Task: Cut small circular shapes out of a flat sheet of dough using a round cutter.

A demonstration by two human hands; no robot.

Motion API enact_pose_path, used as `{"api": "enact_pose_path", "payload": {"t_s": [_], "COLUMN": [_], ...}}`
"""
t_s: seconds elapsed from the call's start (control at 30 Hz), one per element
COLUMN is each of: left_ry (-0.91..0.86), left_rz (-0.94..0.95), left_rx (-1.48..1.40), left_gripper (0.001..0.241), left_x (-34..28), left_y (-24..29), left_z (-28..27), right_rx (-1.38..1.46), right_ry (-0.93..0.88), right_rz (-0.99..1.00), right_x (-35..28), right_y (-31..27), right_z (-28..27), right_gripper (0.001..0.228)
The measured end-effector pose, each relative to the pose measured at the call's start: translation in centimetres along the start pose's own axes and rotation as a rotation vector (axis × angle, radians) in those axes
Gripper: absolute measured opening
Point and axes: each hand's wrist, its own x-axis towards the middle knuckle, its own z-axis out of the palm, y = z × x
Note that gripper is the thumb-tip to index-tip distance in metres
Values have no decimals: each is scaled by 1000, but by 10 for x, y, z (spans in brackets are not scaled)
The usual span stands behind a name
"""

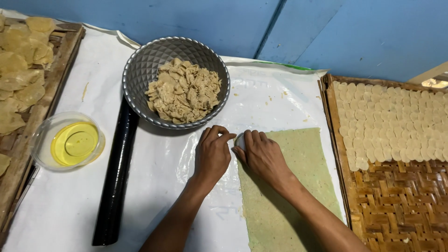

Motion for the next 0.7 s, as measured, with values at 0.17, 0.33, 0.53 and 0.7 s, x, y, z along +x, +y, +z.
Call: {"api": "enact_pose_path", "payload": {"t_s": [0.17,0.33,0.53,0.7], "left_ry": [-4,4,6,20], "left_rz": [2,11,16,3], "left_rx": [10,19,9,-8], "left_gripper": [32,33,33,35], "left_x": [-1,2,-1,-2], "left_y": [5,5,3,-1], "left_z": [-3,-3,-1,4], "right_rx": [9,46,138,533], "right_ry": [-93,-143,-222,-35], "right_rz": [69,14,81,385], "right_x": [0,3,-3,-29], "right_y": [-10,-2,-1,31], "right_z": [-8,-11,-28,-25], "right_gripper": [49,48,48,50]}}
